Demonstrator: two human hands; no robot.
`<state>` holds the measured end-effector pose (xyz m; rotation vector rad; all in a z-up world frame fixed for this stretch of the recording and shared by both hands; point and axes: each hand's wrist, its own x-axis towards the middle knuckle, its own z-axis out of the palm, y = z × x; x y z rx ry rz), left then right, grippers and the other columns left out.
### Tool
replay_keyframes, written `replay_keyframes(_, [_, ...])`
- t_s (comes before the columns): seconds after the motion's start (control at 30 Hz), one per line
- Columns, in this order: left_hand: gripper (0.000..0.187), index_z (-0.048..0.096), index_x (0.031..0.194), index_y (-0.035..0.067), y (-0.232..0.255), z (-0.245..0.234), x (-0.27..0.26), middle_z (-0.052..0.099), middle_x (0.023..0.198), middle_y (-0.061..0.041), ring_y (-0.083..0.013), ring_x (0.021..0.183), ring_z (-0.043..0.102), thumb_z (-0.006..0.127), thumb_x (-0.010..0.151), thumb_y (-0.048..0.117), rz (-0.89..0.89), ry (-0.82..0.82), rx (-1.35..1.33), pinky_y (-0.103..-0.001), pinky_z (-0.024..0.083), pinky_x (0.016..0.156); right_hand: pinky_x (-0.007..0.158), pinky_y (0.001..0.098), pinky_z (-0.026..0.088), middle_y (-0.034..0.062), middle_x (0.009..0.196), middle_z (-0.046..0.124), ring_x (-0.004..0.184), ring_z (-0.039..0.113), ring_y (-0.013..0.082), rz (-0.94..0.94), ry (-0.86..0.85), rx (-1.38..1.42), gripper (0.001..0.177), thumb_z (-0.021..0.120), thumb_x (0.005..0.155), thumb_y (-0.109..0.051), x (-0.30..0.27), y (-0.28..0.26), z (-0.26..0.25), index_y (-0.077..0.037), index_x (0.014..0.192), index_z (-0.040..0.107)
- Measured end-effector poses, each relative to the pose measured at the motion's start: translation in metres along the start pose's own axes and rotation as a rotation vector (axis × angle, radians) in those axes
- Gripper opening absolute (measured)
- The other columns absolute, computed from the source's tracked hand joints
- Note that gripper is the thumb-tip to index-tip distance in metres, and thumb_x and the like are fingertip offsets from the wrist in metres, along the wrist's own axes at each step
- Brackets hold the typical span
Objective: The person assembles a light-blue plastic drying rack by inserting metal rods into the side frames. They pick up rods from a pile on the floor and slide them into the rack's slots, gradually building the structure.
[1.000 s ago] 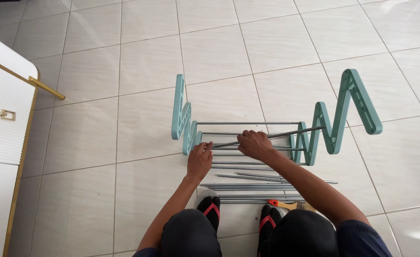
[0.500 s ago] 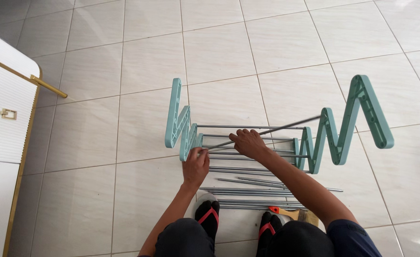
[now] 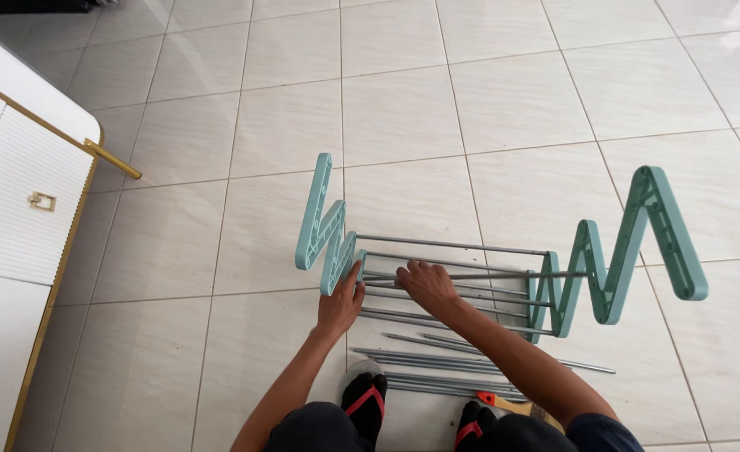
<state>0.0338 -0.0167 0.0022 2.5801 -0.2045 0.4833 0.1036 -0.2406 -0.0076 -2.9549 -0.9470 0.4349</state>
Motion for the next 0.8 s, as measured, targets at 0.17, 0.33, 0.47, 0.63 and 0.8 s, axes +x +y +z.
replay_keyframes(0.17, [0.038, 0.060, 0.135, 0.009, -0.008, 0.013, 0.015, 0.073, 0.106, -0.016, -0.0318, 0.087, 0.071, 0.061, 0.100, 0.024, -0.021, 0.008, 0.027, -0.044, 0.058, 0.075, 0.064, 0.0384, 0.058, 0.0109, 0.105, 0.067, 0.087, 0.069, 0.0244, -0.173, 0.198, -0.029, 0.051, 0.059, 0.094, -0.011, 0.009, -0.009, -0.007, -0.012, 0.145, 0.052])
replay_keyframes(0.33, [0.033, 0.061, 0.130, 0.010, -0.024, 0.026, 0.016, 0.073, 0.104, -0.015, -0.0320, 0.086, 0.071, 0.062, 0.098, 0.016, -0.066, -0.028, 0.072, -0.043, 0.059, 0.073, 0.066, 0.0424, 0.056, 0.0123, 0.100, 0.066, 0.090, 0.070, 0.0254, -0.057, 0.041, 0.134, 0.043, 0.058, 0.098, -0.015, 0.010, -0.025, -0.030, -0.021, 0.140, 0.054])
replay_keyframes(0.47, [0.033, 0.058, 0.128, 0.009, -0.026, 0.037, 0.011, 0.072, 0.103, -0.015, -0.0337, 0.090, 0.070, 0.060, 0.095, 0.004, -0.080, -0.011, 0.039, -0.045, 0.056, 0.076, 0.066, 0.0425, 0.058, 0.0117, 0.105, 0.067, 0.091, 0.071, 0.0268, -0.052, 0.109, 0.182, 0.042, 0.059, 0.093, -0.006, 0.016, -0.029, -0.029, -0.014, 0.134, 0.056])
replay_keyframes(0.63, [0.029, 0.058, 0.123, 0.009, -0.019, 0.036, 0.010, 0.070, 0.102, -0.015, -0.0348, 0.092, 0.068, 0.058, 0.095, 0.001, -0.112, 0.033, -0.026, -0.047, 0.053, 0.077, 0.067, 0.0430, 0.060, 0.0104, 0.100, 0.069, 0.095, 0.071, 0.0283, -0.130, 0.318, 0.203, 0.034, 0.064, 0.086, -0.009, 0.028, -0.029, -0.014, -0.011, 0.120, 0.062])
replay_keyframes(0.8, [0.025, 0.061, 0.121, 0.010, -0.019, 0.035, 0.011, 0.070, 0.102, -0.014, -0.0333, 0.089, 0.069, 0.059, 0.097, 0.003, -0.118, 0.089, -0.083, -0.045, 0.055, 0.076, 0.064, 0.0413, 0.059, 0.0073, 0.095, 0.069, 0.085, 0.070, 0.0247, -0.067, 0.360, 0.219, 0.019, 0.063, 0.097, -0.018, 0.031, -0.024, -0.009, -0.014, 0.115, 0.066])
